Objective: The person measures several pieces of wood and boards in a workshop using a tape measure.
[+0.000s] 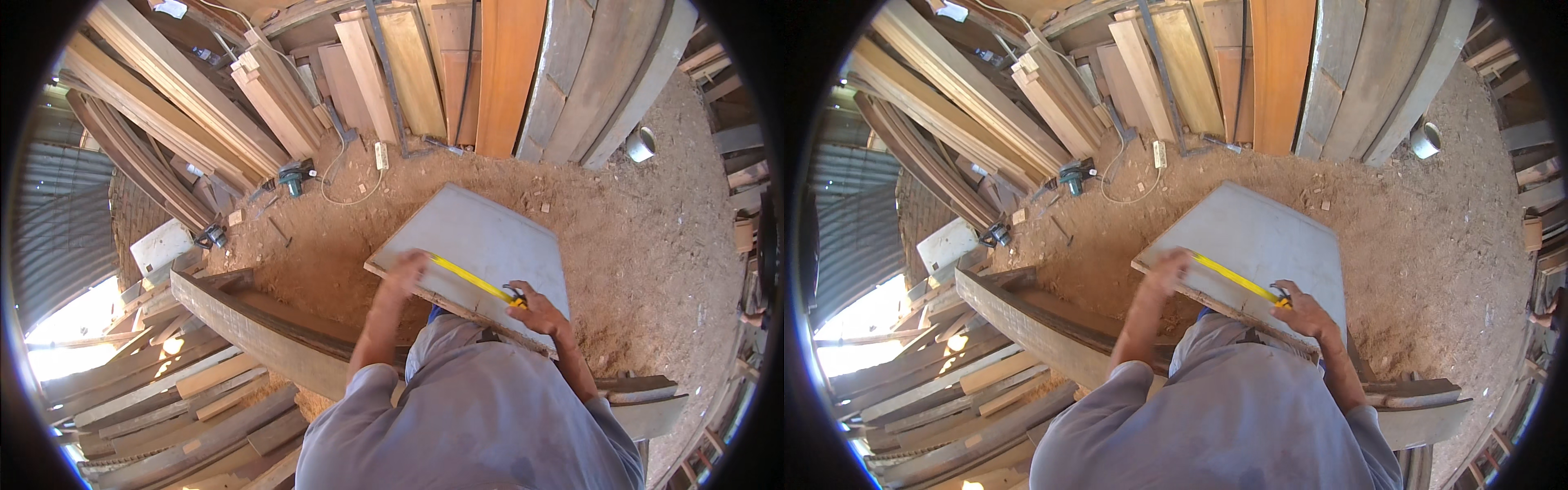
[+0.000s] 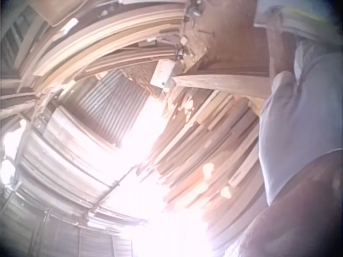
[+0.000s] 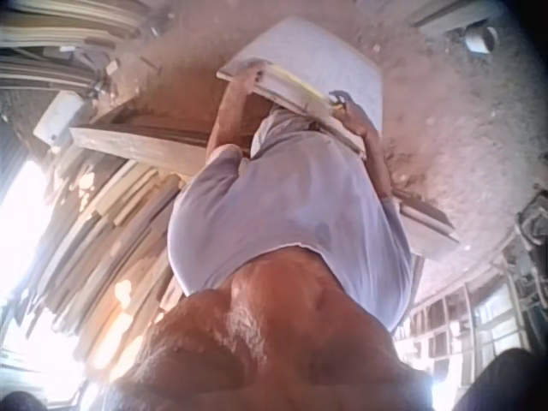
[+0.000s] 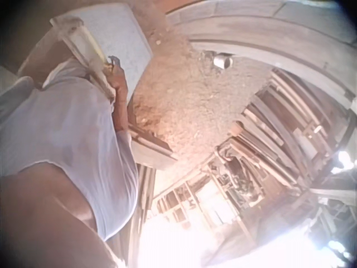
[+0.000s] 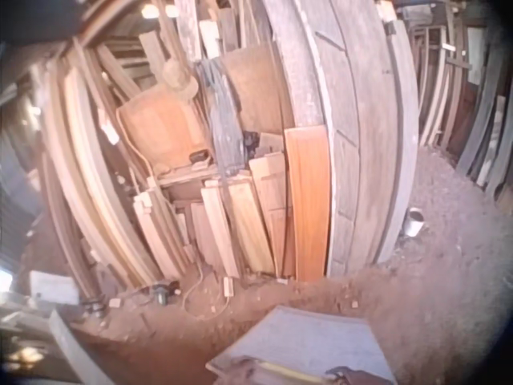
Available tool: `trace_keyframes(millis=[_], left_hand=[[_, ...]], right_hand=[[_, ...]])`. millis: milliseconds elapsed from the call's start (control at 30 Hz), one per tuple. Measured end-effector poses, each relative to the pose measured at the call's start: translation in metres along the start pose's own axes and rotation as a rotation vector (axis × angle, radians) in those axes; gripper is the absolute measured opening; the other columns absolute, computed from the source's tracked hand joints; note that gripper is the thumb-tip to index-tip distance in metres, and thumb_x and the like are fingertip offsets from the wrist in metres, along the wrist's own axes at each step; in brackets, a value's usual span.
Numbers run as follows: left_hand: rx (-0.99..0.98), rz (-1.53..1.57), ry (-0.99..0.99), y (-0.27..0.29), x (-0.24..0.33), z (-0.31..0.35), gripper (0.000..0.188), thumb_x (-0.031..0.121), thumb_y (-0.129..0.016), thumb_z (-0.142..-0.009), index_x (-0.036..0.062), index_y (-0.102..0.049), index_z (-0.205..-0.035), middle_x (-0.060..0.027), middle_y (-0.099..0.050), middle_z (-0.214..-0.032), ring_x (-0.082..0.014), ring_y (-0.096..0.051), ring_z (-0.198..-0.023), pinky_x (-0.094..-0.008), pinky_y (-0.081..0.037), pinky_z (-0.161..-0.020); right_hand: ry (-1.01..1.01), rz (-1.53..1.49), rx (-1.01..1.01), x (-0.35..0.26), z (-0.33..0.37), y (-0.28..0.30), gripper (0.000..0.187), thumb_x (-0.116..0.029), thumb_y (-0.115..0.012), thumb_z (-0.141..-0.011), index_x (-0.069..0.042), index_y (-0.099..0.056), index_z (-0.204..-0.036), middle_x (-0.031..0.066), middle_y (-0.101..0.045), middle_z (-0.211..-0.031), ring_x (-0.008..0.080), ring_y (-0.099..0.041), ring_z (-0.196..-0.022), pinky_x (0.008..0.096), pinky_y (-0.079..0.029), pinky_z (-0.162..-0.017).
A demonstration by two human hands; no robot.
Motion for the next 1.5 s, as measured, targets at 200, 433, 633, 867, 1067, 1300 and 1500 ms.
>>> trace_keyframes(millis=[200,433,633,867,1067,1300,1500], left_hand=[[0.305,-0.604,-0.042,0.195,-0.029,-0.042,0.029,0.03,-0.061,-0.09,0.003,-0.072,-0.088,-0.0045,-0.062,-0.072,-0.0139,-0.056,-0.065,-0.0334,-0.046,-0.058],[0.232,-0.713,0.127,0.168,-0.065,-0.085,0.033,0.029,-0.067,-0.082,-0.0033,-0.07,-0.085,-0.0132,-0.067,-0.075,-0.021,-0.063,-0.07,-0.0393,-0.048,-0.063],[0.222,-0.75,0.118,0.221,-0.097,-0.105,0.031,0.025,-0.066,-0.083,-0.0028,-0.072,-0.095,-0.017,-0.072,-0.087,-0.0245,-0.067,-0.08,-0.0386,-0.049,-0.073],[0.187,-0.576,0.236,0.216,-0.103,-0.108,0.019,0.015,-0.067,-0.083,-0.0032,-0.07,-0.09,-0.009,-0.067,-0.083,-0.0208,-0.06,-0.074,-0.0405,-0.048,-0.068],[0.316,-0.439,0.395,0.226,-0.11,-0.1,0.028,0.017,-0.069,-0.079,-0.008,-0.069,-0.09,-0.0093,-0.066,-0.079,-0.0213,-0.061,-0.074,-0.0423,-0.049,-0.068],[0.41,-0.768,0.329,0.194,-0.073,-0.098,0.023,0.02,-0.063,-0.082,0.0001,-0.068,-0.092,-0.0132,-0.062,-0.091,-0.0269,-0.059,-0.081,-0.0444,-0.047,-0.068],[0.545,-1.018,0.319,0.207,-0.082,-0.106,0.049,0.035,-0.06,-0.082,-0.0034,-0.069,-0.11,-0.0237,-0.066,-0.113,-0.0338,-0.065,-0.105,-0.0445,-0.049,-0.088]], right_hand=[[-0.019,0.206,0.129,0.065,0.012,0.025,0.043,-0.029,-0.073,-0.08,-0.006,-0.065,-0.115,0.0195,-0.066,-0.102,0.0355,-0.06,-0.1,0.0437,-0.049,-0.089],[-0.037,0.307,0.193,0.116,0.02,0.017,0.042,-0.031,-0.071,-0.08,-0.01,-0.067,-0.115,0.0194,-0.067,-0.102,0.0359,-0.059,-0.107,0.0457,-0.048,-0.094],[-0.142,0.257,0.257,0.134,0.035,0.014,0.042,-0.032,-0.071,-0.079,-0.016,-0.068,-0.118,0.0179,-0.065,-0.112,0.0354,-0.058,-0.113,0.0447,-0.047,-0.099],[-0.251,0.264,0.432,0.206,0.091,0.047,0.036,-0.017,-0.071,-0.075,-0.013,-0.072,-0.111,0.0185,-0.067,-0.106,0.0337,-0.062,-0.106,0.0416,-0.049,-0.096],[-0.274,0.234,0.478,0.255,0.124,0.071,0.04,-0.008,-0.067,-0.069,-0.015,-0.074,-0.107,0.0193,-0.069,-0.098,0.0357,-0.064,-0.101,0.0417,-0.051,-0.092],[-0.327,0.291,0.266,0.243,0.11,0.058,0.049,-0.012,-0.07,-0.07,-0.017,-0.07,-0.119,0.0136,-0.071,-0.11,0.0338,-0.067,-0.102,0.0401,-0.052,-0.091],[-0.208,0.279,0.205,0.207,0.082,0.038,0.041,-0.023,-0.068,-0.076,-0.014,-0.071,-0.116,0.0158,-0.069,-0.111,0.0348,-0.065,-0.107,0.0431,-0.051,-0.092]])
Point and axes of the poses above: each hand's wrist, its own z-axis away from the middle knuckle, its own y-axis out of the back of the hand, x = y × z, the point moved 9 cm from there along -z, towards the middle knuckle
